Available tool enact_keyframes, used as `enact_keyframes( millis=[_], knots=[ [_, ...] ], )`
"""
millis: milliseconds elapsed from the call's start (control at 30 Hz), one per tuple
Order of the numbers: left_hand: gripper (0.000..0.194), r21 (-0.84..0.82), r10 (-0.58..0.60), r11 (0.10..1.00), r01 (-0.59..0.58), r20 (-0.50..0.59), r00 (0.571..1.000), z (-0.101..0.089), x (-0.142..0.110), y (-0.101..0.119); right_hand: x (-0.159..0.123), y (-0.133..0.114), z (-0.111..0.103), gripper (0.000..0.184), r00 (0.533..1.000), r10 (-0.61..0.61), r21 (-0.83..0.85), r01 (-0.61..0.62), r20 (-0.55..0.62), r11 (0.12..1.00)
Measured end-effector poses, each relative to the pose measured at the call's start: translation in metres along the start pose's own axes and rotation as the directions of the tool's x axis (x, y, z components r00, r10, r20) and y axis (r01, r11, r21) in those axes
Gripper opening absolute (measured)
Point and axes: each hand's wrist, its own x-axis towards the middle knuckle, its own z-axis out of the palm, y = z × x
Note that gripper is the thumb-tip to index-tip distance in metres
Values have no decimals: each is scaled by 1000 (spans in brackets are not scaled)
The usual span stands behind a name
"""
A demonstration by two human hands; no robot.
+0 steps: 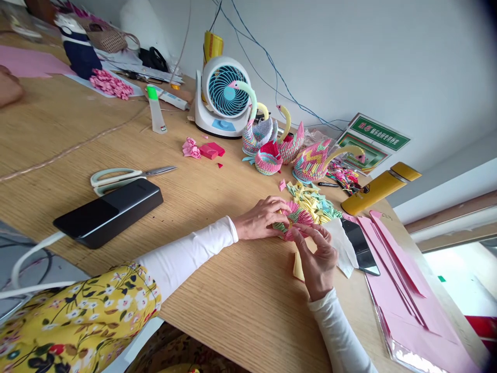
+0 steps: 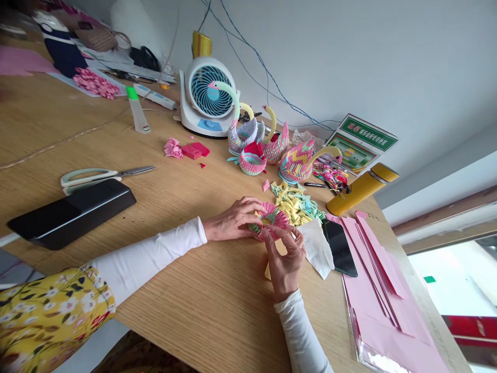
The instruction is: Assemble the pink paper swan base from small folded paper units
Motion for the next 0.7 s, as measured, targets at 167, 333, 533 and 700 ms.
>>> enact_keyframes(
  millis=[167, 333, 533, 700],
  knots=[
    [25, 3, 6, 1000, -6, -17, 1000, 2, 0, -1, 1, 1, 2, 19, 999, -36, 6, 36, 11, 999],
    [24, -3, 7, 1000, -7, -31, 1000, 4, 0, -3, 2, 0, 2, 20, 1000, -9, 10, 9, 29, 1000],
    [28, -9, -3, 1000, 3, -32, 999, 8, -1, -2, 3, 2, -1, 23, 999, 39, 69, -39, 7, 997],
    [24, -19, -10, 1000, 10, -12, 1000, 9, 1, -2, 4, 4, -3, 23, 997, 76, 124, -78, 22, 989]
  ],
)
